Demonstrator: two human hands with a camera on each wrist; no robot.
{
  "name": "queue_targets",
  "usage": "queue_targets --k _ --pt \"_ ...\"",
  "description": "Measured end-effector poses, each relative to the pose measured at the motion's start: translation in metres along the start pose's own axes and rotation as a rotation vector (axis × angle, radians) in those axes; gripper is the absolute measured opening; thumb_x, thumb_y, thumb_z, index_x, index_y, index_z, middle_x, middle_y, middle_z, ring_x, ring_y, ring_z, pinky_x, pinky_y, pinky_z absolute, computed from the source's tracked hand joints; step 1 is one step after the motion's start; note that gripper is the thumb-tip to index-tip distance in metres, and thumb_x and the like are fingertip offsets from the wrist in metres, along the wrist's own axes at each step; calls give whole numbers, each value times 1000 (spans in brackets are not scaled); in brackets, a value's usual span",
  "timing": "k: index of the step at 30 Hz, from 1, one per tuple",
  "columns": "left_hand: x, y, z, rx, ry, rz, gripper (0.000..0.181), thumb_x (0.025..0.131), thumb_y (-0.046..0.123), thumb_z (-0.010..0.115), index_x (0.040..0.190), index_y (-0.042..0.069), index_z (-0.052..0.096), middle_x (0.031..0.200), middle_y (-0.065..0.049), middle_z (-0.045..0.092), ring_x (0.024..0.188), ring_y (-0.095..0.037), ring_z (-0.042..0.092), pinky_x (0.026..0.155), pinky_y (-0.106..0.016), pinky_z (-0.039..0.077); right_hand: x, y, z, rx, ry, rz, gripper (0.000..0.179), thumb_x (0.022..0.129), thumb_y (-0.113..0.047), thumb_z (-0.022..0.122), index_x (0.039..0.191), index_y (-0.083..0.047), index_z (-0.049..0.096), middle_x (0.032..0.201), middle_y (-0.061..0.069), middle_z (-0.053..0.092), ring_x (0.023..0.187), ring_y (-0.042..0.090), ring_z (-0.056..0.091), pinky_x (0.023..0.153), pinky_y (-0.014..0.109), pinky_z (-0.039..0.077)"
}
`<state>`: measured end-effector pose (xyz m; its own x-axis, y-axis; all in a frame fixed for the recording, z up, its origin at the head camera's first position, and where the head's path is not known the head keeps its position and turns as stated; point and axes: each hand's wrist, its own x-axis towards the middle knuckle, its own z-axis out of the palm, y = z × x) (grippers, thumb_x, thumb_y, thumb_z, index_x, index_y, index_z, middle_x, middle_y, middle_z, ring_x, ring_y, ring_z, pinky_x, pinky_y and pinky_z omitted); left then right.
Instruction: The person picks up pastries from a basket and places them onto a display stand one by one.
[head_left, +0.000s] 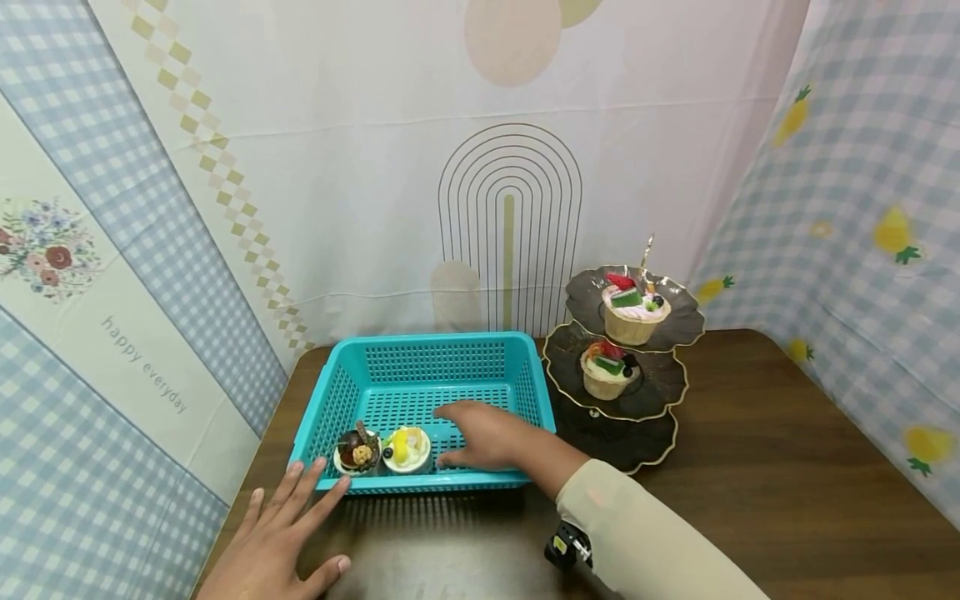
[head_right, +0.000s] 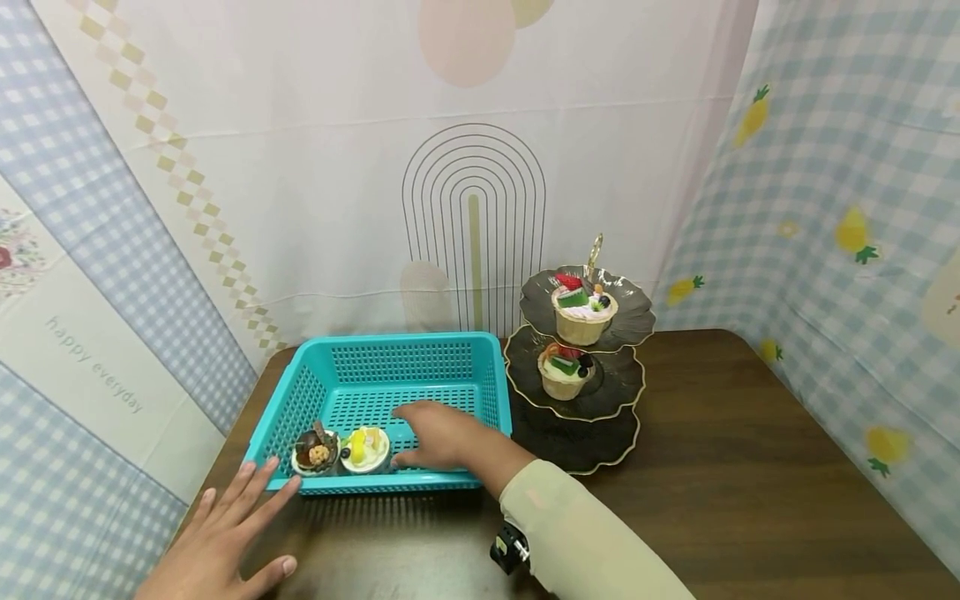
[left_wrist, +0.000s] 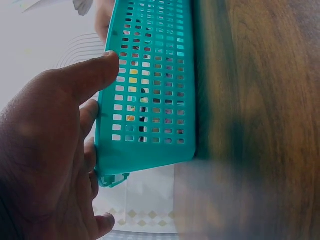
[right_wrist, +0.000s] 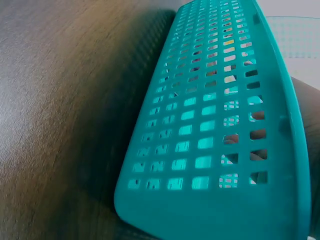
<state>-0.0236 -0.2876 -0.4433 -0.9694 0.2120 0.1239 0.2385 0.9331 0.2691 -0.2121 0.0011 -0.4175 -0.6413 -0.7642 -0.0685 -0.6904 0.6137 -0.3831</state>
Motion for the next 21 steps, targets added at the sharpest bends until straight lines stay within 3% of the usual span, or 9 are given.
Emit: queue_targets --k 5,17,21 --pt "1 0 -1 -14 -21 -19 81 91 63 68 161 39 34 169 -7 23 156 -13 -6 117 -73 7 8 -1 5 -5 -17 -3 70 94 -43 76 150 -9 52 150 5 54 139 23 48 114 38 41" --pt "0 -1 1 -6 10 2 82 91 62 69 161 38 35 169 -6 24 155 -9 -8 118 -72 6 21 -8 14 -17 -70 33 72 91 -47 77 149 -11 54 149 3 55 138 22 49 113 36 42" --pt "0 0 1 -18 -5 -15 82 90 63 69 161 39 35 169 -6 23 156 -13 -5 117 -74 9 24 -10 17 -31 -82 41 72 91 -46 78 150 -12 53 149 2 54 139 22 49 113 36 42"
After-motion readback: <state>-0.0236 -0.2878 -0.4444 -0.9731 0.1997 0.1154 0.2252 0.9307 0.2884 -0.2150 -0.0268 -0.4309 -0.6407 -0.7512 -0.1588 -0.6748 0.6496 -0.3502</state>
